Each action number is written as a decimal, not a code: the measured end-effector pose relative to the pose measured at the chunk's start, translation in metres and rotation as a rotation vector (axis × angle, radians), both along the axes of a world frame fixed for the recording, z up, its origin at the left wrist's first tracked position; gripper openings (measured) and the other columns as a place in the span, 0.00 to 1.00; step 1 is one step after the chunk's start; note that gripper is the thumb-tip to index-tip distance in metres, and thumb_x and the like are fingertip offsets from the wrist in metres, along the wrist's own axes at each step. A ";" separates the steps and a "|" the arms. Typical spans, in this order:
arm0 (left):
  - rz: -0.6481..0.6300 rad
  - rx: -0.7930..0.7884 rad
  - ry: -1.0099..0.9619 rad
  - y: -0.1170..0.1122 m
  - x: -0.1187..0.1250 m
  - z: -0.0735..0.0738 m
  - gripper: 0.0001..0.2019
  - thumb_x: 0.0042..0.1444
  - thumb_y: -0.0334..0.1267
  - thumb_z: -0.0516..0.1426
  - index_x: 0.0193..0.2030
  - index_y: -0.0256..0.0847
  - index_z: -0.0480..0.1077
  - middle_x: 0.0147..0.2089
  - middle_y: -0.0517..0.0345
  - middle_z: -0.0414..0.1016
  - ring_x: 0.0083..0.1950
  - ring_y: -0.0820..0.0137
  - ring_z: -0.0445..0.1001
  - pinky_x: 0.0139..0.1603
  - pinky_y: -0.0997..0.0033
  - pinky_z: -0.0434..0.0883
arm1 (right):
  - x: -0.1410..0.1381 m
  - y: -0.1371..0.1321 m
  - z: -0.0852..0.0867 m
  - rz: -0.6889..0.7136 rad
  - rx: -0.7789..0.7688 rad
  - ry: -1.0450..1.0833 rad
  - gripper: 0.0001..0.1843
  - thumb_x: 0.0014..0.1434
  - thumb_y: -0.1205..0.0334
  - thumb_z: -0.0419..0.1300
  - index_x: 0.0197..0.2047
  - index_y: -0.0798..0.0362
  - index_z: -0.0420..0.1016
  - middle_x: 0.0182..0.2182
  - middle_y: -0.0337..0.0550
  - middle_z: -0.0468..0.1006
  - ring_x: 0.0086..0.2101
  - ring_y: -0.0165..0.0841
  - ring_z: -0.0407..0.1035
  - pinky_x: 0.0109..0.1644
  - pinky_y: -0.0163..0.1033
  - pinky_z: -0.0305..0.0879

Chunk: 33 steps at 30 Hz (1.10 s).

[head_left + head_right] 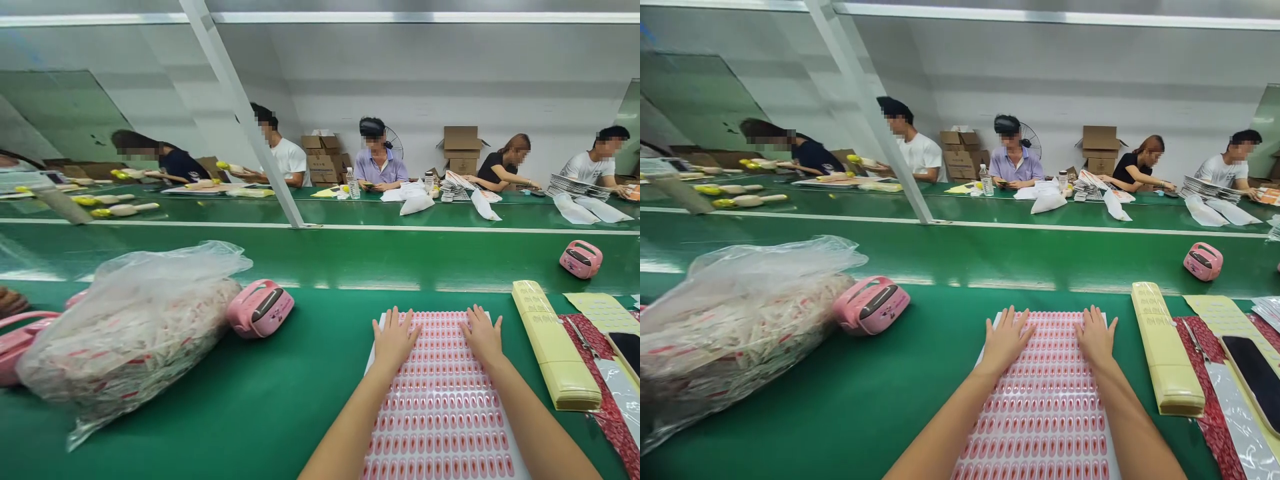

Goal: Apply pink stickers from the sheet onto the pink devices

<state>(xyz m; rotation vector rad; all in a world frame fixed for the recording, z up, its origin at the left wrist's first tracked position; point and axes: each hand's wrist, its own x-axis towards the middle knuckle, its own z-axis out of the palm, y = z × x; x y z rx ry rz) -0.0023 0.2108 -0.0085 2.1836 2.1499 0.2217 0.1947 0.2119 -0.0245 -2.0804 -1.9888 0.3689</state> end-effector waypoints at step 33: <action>0.381 0.342 -0.943 0.009 -0.052 -0.022 0.20 0.47 0.40 0.52 0.47 0.35 0.66 0.44 0.47 0.70 0.40 0.66 0.73 0.43 0.65 0.70 | 0.025 -0.005 -0.005 -0.373 0.294 0.475 0.23 0.54 0.61 0.50 0.51 0.63 0.68 0.47 0.59 0.71 0.53 0.48 0.57 0.60 0.57 0.35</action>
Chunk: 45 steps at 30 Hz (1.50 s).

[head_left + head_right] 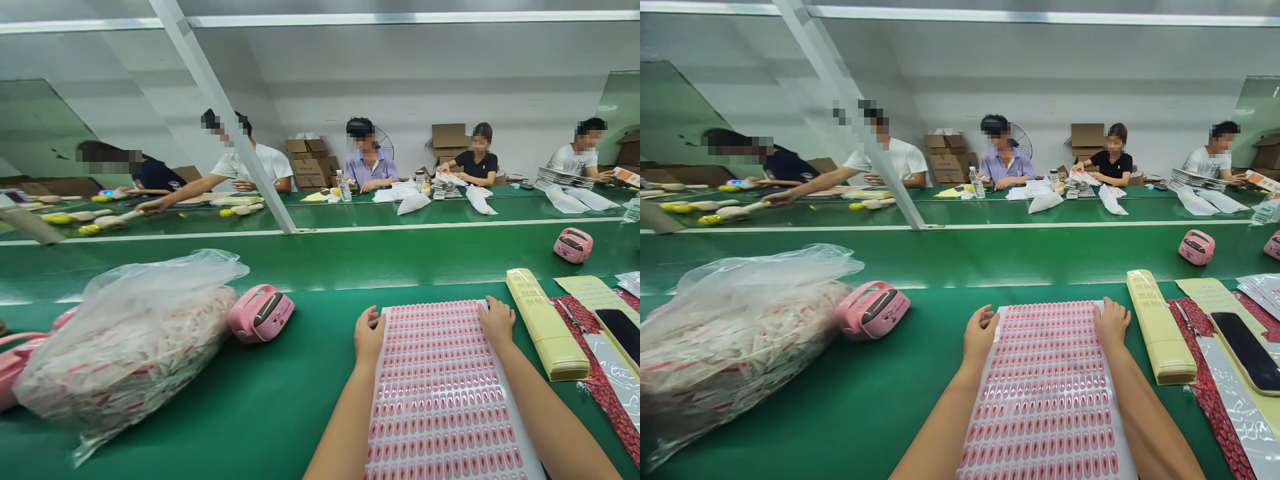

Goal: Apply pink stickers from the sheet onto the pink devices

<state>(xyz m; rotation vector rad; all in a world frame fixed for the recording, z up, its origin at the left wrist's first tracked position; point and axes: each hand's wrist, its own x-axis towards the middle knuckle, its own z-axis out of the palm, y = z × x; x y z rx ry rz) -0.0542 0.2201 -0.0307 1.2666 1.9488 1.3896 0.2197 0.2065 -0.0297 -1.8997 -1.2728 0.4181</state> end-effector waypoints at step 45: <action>-0.557 -0.409 -0.318 -0.037 -0.040 0.035 0.38 0.30 0.42 0.66 0.53 0.42 0.62 0.17 0.68 0.67 0.18 0.71 0.66 0.14 0.77 0.58 | 0.019 0.017 -0.003 0.024 0.085 0.193 0.23 0.51 0.62 0.45 0.49 0.58 0.65 0.26 0.42 0.74 0.30 0.37 0.69 0.38 0.39 0.64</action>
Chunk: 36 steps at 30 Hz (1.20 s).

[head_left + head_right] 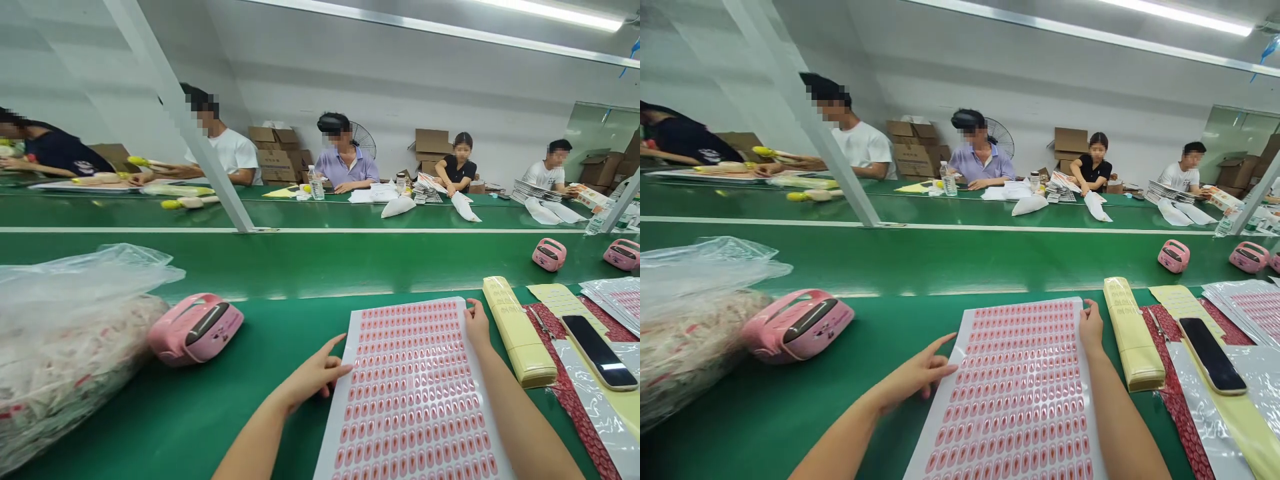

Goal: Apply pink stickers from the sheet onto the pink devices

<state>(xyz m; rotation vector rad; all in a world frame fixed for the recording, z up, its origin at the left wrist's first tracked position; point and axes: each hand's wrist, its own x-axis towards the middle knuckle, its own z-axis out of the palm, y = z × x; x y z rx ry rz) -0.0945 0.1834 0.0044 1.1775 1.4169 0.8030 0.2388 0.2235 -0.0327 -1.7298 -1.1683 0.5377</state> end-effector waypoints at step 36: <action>0.366 0.460 0.663 0.088 0.050 -0.036 0.17 0.51 0.37 0.49 0.48 0.38 0.67 0.42 0.51 0.75 0.43 0.66 0.74 0.44 0.68 0.69 | 0.018 -0.021 0.008 0.283 -0.206 -0.413 0.24 0.57 0.62 0.49 0.57 0.57 0.63 0.52 0.49 0.69 0.52 0.38 0.62 0.55 0.43 0.56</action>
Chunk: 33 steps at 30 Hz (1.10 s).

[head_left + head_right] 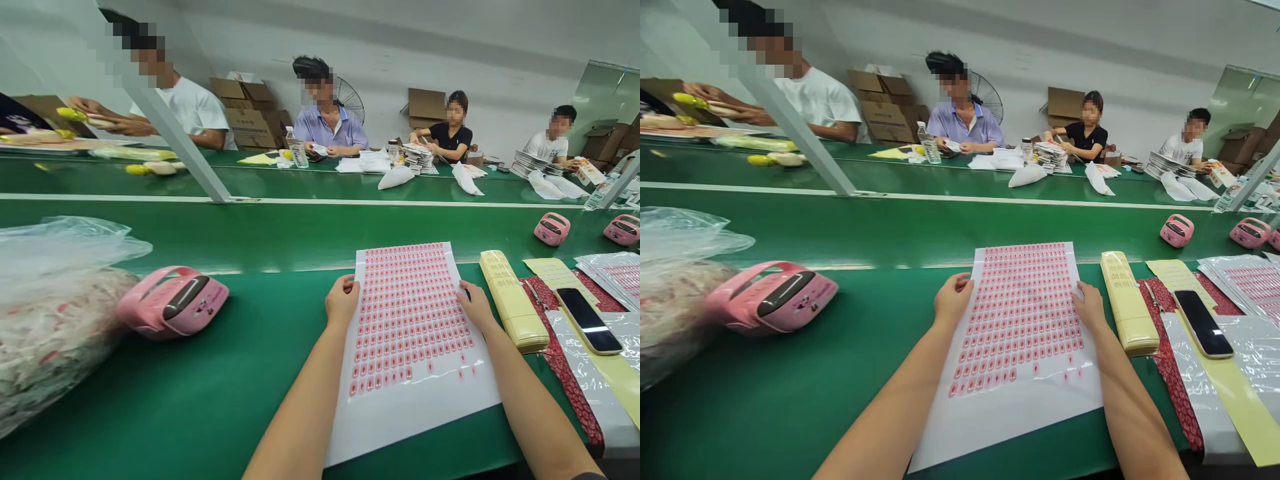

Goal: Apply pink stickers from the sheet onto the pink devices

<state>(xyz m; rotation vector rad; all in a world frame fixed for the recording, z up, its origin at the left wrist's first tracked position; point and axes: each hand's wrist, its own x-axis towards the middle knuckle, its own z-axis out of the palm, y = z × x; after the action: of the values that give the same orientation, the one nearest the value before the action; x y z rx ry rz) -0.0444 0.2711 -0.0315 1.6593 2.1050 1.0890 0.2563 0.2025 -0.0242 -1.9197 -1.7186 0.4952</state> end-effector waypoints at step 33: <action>-0.428 -0.299 0.399 -0.059 0.061 0.031 0.18 0.55 0.43 0.49 0.51 0.41 0.68 0.62 0.49 0.60 0.65 0.58 0.52 0.62 0.47 0.48 | -0.051 -0.012 -0.005 0.281 0.263 0.041 0.13 0.55 0.71 0.51 0.40 0.53 0.73 0.37 0.45 0.76 0.40 0.34 0.69 0.47 0.40 0.65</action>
<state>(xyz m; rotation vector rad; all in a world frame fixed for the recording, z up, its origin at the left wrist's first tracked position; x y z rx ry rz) 0.0163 0.2120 -0.0008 2.1560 1.8595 0.3177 0.2057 0.1906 -0.0295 -1.4860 -1.9318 0.3828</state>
